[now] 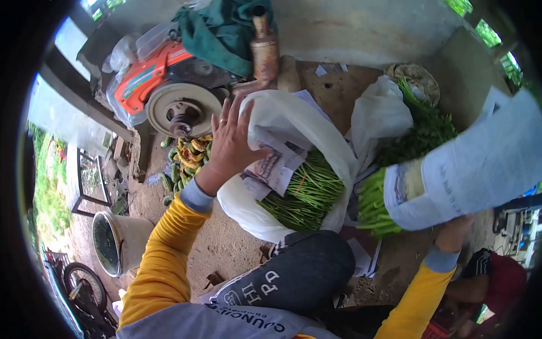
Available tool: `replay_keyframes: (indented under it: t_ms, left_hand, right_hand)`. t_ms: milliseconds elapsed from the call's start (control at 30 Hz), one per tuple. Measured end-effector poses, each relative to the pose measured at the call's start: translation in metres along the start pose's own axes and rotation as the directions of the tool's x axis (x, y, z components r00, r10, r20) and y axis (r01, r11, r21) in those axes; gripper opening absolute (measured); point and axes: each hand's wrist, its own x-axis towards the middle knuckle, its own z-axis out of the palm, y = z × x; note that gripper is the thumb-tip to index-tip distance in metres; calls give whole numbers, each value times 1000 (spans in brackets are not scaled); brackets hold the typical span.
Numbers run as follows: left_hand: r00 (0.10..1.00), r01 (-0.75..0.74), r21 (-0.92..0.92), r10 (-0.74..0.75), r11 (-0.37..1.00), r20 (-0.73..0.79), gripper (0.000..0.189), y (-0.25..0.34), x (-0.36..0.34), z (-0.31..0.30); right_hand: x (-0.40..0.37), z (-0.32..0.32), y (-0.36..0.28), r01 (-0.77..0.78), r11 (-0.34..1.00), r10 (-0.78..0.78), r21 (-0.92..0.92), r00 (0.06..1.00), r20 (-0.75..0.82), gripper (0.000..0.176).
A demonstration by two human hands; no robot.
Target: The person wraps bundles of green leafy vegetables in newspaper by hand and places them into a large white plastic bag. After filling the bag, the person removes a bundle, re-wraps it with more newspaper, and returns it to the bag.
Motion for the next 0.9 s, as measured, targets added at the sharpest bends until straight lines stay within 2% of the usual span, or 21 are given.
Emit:
replay_keyframes:
  t_ms: [133,200,233,333,367,467,567,667,700,800,867,900]
  left_hand:
    - [961,220,50,-225,974,163,112,-58,-33,31]
    - [895,366,-149,-303,919,328,100,-83,-39,52]
    - [854,435,-239,-314,868,415,95,-93,-41,62]
    - [979,170,-402,-109,900,170,70,-118,-48,80]
    - [933,256,-381,-124,888,338,52,-118,-42,61]
    - [841,475,-543,-176,692,511,47,-117,-44,16]
    - [782,623,-717,-261,312,566,41,-126,-56,21]
    - [731,622,-780,-307,-69,609,34,-131,-58,22]
    - [790,558,-826,-252,-84,559,29,-133,-60,19]
    - [785,522,-845,-323,-116,529,28,-119,-60,-4]
    - [813,481,-876,-352,-42,463,28,-114,-68,-14]
    - [822,477,-879,-362,15,440,28,-114,-73,-17]
  right_hand:
    - [38,81,11,-23,996,1,88,971,238,91]
    - [47,110,22,-87,993,54,85,941,334,91]
    - [48,124,30,-129,989,94,67,920,380,92]
    - [48,153,56,-261,964,248,-45,831,498,92]
    - [48,161,66,-310,946,312,-97,785,535,93]
    - [35,186,95,-418,867,492,-269,637,594,95]
    - [17,188,135,-296,813,575,-501,540,614,100]
    - [3,184,187,-139,796,592,-589,378,711,102]
    - [-2,184,201,-122,787,605,-605,352,715,102]
    - [-18,193,233,-55,745,649,-664,286,705,103]
    - [-21,202,251,15,696,692,-718,251,677,101]
    - [-22,206,257,17,722,663,-692,270,698,100]
